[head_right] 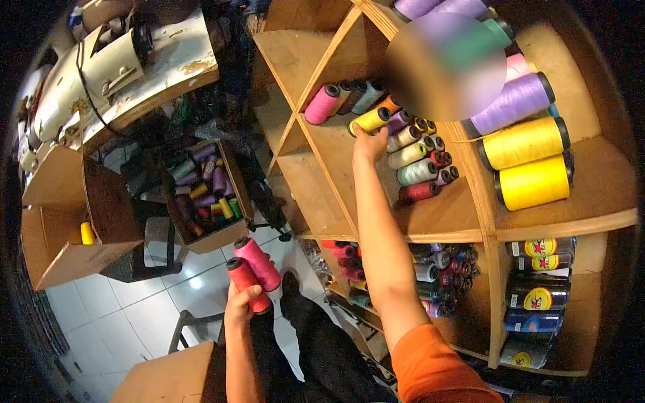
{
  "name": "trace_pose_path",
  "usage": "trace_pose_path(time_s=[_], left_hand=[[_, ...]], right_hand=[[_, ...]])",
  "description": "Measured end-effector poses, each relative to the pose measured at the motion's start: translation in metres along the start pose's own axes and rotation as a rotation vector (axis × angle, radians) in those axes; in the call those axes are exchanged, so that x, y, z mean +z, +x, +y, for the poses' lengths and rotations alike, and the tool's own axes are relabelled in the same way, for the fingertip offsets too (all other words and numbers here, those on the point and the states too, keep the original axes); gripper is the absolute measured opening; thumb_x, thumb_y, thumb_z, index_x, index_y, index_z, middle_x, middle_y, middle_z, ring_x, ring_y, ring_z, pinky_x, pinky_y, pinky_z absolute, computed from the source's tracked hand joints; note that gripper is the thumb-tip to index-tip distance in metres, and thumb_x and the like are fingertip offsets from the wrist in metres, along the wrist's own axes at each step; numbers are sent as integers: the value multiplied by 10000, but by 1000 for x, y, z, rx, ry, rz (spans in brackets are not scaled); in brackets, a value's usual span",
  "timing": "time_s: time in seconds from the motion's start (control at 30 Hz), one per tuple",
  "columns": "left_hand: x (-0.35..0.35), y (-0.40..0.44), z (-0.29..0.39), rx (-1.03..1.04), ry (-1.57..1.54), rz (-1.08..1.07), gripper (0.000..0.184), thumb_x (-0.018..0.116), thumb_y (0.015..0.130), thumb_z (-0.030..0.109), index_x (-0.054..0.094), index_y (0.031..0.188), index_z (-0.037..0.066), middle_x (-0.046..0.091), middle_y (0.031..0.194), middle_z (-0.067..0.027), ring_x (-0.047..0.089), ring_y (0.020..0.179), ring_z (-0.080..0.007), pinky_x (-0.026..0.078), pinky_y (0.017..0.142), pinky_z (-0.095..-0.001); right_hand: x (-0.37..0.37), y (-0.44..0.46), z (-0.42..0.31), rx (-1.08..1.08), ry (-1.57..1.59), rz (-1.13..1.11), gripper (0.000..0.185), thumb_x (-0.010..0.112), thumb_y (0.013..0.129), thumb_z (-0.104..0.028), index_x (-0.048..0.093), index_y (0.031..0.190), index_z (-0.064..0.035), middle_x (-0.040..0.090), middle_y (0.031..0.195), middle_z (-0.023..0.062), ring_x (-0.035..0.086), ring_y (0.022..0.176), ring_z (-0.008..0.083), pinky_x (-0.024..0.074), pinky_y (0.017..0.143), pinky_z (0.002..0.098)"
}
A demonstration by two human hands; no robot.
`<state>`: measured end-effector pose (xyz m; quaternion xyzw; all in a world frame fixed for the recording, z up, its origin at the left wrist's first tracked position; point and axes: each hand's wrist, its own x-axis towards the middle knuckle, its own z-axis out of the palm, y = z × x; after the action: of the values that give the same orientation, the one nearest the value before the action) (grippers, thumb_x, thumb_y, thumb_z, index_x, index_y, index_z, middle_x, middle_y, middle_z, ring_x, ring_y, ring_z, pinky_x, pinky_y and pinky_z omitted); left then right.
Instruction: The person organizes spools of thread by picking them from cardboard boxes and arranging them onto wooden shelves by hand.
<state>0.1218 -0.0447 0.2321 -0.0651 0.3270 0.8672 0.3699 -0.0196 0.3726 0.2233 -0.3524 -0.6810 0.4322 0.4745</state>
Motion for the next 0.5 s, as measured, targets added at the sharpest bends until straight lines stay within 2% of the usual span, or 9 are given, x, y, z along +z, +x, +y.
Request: trace_pose_path(time_s=[0.03,0.07,0.17,0.2,0.3,0.37,0.43,0.47,0.5], left_hand=[[-5,2,1,-8,5,15,680,724,629,96,444,1244,18,552,1186,-112,546,1070,-224,412,938,-362],[-12,5,-1,-10,20,33,667,722,634,93,451,1240,18,556,1168,-102,546,1063,-217,412,934,-357],[-8,12,5,3,39,31,671,724,635,93,449,1243,24,558,1154,-96,546,1056,-213,412,930,-354],[-9,14,5,-2,34,21,681,724,635,94,439,1250,26,555,1161,-98,545,1058,-213,412,931,-355],[-8,17,2,-11,46,42,690,726,634,92,431,1255,32,554,1163,-99,545,1061,-216,411,933,-355],[-5,21,3,-34,69,74,685,732,627,82,436,1243,37,553,1123,-78,546,1021,-199,417,907,-343],[-4,24,5,-55,81,62,685,737,622,77,437,1237,42,551,1098,-64,545,994,-188,421,889,-335],[-3,26,5,-57,83,58,686,748,622,85,438,1233,52,545,1065,-47,540,964,-170,425,863,-324],[-2,29,7,-59,93,45,685,752,624,90,438,1232,54,545,1060,-45,540,960,-168,427,858,-323]], right_hand=[[2,8,8,-5,13,11,473,802,651,-70,536,1037,-4,650,964,113,631,905,242,470,821,352],[2,17,15,4,-265,93,487,833,600,-115,554,982,2,651,985,161,633,931,299,474,820,382],[7,32,8,22,-528,18,513,849,564,-154,560,956,9,644,939,193,625,901,357,474,806,420],[10,28,-3,-31,-655,75,502,845,556,-158,563,934,12,630,902,201,610,883,383,471,794,432],[11,44,45,-123,-488,122,461,837,564,-148,567,903,9,621,887,196,597,885,390,464,789,442],[9,26,12,-147,-568,149,451,839,562,-153,571,888,8,609,913,208,581,901,403,456,794,450],[10,22,7,-140,-619,121,468,844,558,-168,572,897,6,602,928,215,575,893,410,453,790,453],[12,23,9,-116,-697,181,468,851,561,-208,582,879,4,603,919,205,576,857,399,454,766,450],[10,20,7,-143,-642,158,467,852,562,-223,582,870,2,603,904,192,575,842,390,455,758,443]])
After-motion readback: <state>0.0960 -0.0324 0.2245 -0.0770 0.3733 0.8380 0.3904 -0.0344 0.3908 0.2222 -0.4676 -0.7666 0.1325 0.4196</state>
